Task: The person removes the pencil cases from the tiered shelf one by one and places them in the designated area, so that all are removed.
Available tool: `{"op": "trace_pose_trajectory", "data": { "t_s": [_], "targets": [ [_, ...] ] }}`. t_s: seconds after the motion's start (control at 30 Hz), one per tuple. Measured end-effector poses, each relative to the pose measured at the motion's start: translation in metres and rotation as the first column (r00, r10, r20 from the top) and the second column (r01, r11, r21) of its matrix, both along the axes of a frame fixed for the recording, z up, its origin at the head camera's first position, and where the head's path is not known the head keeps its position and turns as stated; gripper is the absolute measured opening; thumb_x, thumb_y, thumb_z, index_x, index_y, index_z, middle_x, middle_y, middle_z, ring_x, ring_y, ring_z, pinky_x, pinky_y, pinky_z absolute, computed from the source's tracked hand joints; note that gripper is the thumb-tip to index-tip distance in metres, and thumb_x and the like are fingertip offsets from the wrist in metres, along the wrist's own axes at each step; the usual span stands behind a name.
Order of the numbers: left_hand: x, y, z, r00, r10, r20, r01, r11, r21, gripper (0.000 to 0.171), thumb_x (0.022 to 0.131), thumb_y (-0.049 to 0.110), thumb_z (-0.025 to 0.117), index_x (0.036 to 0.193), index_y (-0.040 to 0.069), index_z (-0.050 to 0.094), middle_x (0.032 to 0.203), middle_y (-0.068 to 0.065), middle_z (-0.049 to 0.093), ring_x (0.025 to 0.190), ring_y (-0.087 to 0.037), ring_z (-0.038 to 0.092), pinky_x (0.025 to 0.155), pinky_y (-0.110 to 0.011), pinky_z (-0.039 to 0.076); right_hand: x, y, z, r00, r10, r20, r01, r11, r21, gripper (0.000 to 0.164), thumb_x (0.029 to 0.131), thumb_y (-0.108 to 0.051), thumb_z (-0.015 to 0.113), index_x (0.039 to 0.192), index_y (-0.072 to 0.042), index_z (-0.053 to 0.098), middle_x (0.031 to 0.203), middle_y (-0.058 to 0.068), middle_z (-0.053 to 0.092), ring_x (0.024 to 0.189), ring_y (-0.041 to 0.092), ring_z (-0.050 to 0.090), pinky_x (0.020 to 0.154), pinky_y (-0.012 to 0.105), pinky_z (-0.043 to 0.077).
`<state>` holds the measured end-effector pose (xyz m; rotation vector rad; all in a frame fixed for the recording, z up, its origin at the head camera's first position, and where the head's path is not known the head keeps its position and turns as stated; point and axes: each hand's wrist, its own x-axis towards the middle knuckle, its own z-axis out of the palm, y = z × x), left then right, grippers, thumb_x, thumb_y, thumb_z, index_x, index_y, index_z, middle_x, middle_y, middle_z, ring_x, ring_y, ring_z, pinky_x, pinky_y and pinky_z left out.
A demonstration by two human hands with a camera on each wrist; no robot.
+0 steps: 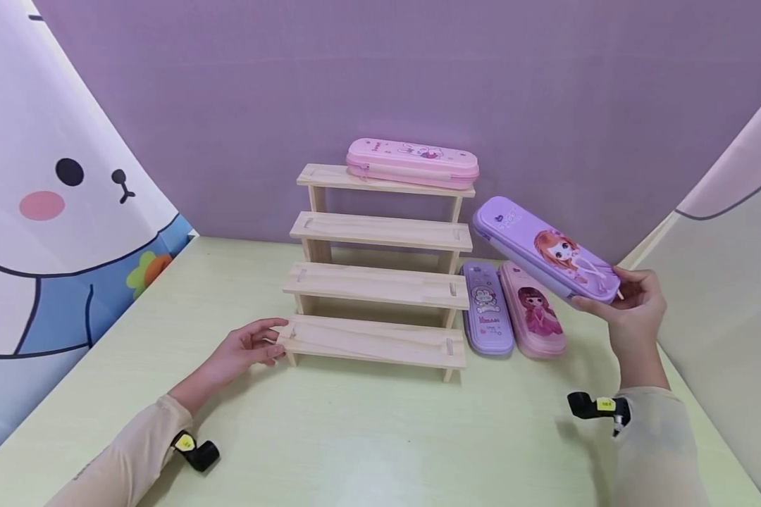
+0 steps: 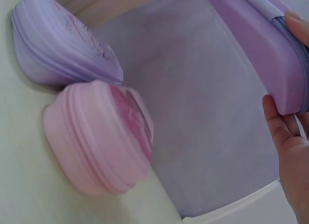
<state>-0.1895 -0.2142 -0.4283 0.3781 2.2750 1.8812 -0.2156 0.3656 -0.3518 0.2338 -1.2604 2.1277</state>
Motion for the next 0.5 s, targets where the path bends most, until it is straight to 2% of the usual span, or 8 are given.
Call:
{"op": "trace_pose_trajectory", "data": {
  "t_s": [0.2, 0.4, 0.5],
  "targets": [
    [0.000, 0.000, 0.000, 1.000, 0.001, 0.000, -0.001, 1.000, 0.009, 0.050, 0.092, -0.002, 0.067, 0.138, -0.009, 0.048, 0.100, -0.005, 0.063, 0.081, -0.013, 0.065, 0.070, -0.028, 0.057, -0.001, 0.005, -0.006, 0.994, -0.068, 0.085, 0.070, 0.997, -0.021, 0.062, 0.053, 0.047, 0.061, 0.100, 0.007, 0.061, 0.089, 0.015, 0.063, 0.074, 0.017, 0.066, 0.063, 0.022, 0.057],
    [0.000, -0.001, -0.002, 1.000, 0.003, 0.005, -0.003, 1.000, -0.003, 0.050, 0.093, -0.001, 0.067, 0.138, -0.009, 0.049, 0.100, -0.007, 0.063, 0.082, -0.014, 0.065, 0.071, -0.028, 0.057, -0.002, 0.010, -0.011, 0.970, -0.133, 0.203, 0.142, 0.989, -0.028, 0.062, 0.052, 0.044, 0.068, 0.098, 0.002, 0.063, 0.089, 0.011, 0.066, 0.073, 0.014, 0.066, 0.061, 0.019, 0.056],
    [-0.001, -0.001, -0.002, 1.000, 0.004, 0.005, -0.004, 1.000, -0.003, 0.050, 0.092, -0.001, 0.067, 0.138, -0.009, 0.049, 0.100, -0.007, 0.063, 0.082, -0.014, 0.065, 0.071, -0.028, 0.057, -0.003, 0.013, -0.013, 0.963, -0.149, 0.226, 0.160, 0.987, -0.029, 0.063, 0.052, 0.043, 0.069, 0.098, 0.001, 0.063, 0.089, 0.010, 0.068, 0.074, 0.013, 0.066, 0.061, 0.018, 0.056]
  ]
}}
